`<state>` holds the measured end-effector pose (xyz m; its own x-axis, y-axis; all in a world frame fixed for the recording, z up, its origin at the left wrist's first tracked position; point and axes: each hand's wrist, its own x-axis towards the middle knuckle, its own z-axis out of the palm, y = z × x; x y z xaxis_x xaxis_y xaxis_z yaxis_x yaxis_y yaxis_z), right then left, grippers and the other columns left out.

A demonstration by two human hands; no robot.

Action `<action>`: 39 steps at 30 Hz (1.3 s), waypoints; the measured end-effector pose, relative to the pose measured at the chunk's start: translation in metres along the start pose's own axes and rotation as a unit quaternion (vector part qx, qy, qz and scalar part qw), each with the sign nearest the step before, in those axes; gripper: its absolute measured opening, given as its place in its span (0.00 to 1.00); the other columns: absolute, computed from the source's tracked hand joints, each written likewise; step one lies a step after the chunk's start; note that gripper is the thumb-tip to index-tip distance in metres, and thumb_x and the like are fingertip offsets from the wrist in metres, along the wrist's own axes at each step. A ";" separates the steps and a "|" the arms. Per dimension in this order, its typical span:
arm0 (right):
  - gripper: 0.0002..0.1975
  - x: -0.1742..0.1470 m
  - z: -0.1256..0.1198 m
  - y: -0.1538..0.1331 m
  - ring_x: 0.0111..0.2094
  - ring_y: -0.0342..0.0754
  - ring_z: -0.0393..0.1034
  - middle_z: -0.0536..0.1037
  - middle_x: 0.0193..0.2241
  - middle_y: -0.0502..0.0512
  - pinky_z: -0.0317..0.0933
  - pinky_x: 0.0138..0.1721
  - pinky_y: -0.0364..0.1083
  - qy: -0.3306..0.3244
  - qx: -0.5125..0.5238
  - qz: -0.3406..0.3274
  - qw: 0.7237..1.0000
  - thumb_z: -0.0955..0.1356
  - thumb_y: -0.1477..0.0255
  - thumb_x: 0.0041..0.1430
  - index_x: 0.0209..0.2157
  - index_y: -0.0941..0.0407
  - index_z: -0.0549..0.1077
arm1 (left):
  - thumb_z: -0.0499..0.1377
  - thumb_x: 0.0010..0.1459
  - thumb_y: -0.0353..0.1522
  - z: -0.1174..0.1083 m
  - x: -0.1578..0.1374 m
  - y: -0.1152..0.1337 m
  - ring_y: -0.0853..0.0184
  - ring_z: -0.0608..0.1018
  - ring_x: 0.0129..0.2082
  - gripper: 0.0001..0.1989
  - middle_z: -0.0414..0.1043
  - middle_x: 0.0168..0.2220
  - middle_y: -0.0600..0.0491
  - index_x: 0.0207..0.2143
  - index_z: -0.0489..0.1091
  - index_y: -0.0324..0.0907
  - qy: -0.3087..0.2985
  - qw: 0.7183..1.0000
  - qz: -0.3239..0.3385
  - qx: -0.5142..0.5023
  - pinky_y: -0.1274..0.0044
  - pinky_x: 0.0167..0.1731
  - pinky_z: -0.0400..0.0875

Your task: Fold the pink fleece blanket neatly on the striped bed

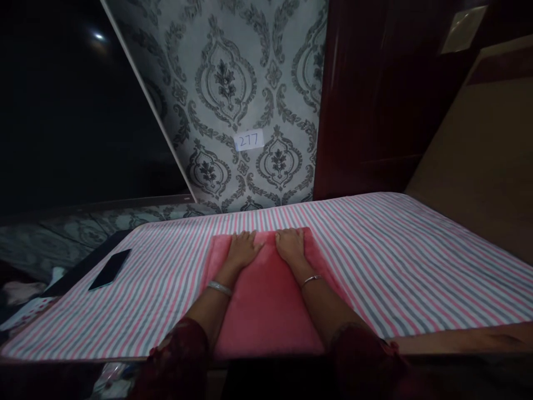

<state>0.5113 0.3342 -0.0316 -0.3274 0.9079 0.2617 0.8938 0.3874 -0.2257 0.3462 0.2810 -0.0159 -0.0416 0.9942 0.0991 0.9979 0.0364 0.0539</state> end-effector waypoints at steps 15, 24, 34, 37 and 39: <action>0.21 0.000 -0.003 -0.001 0.54 0.57 0.68 0.79 0.50 0.62 0.48 0.60 0.57 -0.012 0.014 0.012 1.000 0.55 0.69 0.73 0.49 0.56 0.77 | 0.37 0.71 0.44 -0.020 -0.010 -0.069 0.50 0.73 0.56 0.29 0.74 0.55 0.40 0.54 0.72 0.42 -0.028 0.993 -0.118 -0.014 0.59 0.51 0.68; 0.23 -0.002 -0.037 0.007 0.60 0.59 0.63 0.73 0.58 0.67 0.47 0.61 0.60 -0.026 0.009 0.014 1.000 0.55 0.71 0.71 0.61 0.60 0.69 | 0.44 0.69 0.42 -0.036 -0.009 -0.059 0.43 0.61 0.67 0.29 0.62 0.65 0.32 0.64 0.63 0.35 0.002 0.991 -0.131 0.012 0.43 0.63 0.44; 0.25 -0.022 -0.028 0.007 0.68 0.61 0.51 0.61 0.68 0.61 0.42 0.65 0.66 -0.030 -0.046 0.002 0.999 0.56 0.69 0.72 0.66 0.54 0.64 | 0.45 0.70 0.42 -0.020 -0.014 0.041 0.55 0.52 0.72 0.31 0.48 0.73 0.42 0.71 0.52 0.39 -0.023 0.997 0.069 -0.004 0.53 0.68 0.46; 0.26 -0.027 -0.016 0.014 0.69 0.60 0.51 0.59 0.69 0.60 0.44 0.66 0.66 -0.026 -0.051 0.006 0.998 0.57 0.67 0.72 0.68 0.53 0.61 | 0.43 0.70 0.42 -0.005 -0.017 0.048 0.55 0.52 0.72 0.32 0.48 0.73 0.43 0.71 0.51 0.38 -0.018 0.996 0.089 -0.006 0.52 0.69 0.43; 0.26 -0.029 -0.008 0.018 0.68 0.59 0.52 0.59 0.69 0.59 0.45 0.66 0.65 -0.012 -0.054 0.001 0.998 0.57 0.67 0.72 0.68 0.52 0.60 | 0.42 0.71 0.43 0.000 -0.018 0.046 0.55 0.52 0.72 0.31 0.49 0.73 0.43 0.71 0.51 0.38 -0.009 0.995 0.098 -0.006 0.51 0.69 0.42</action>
<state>0.5396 0.3133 -0.0359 -0.3323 0.9125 0.2387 0.9218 0.3678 -0.1227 0.3927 0.2647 -0.0155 0.1541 0.9839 0.0903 0.9862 -0.1587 0.0469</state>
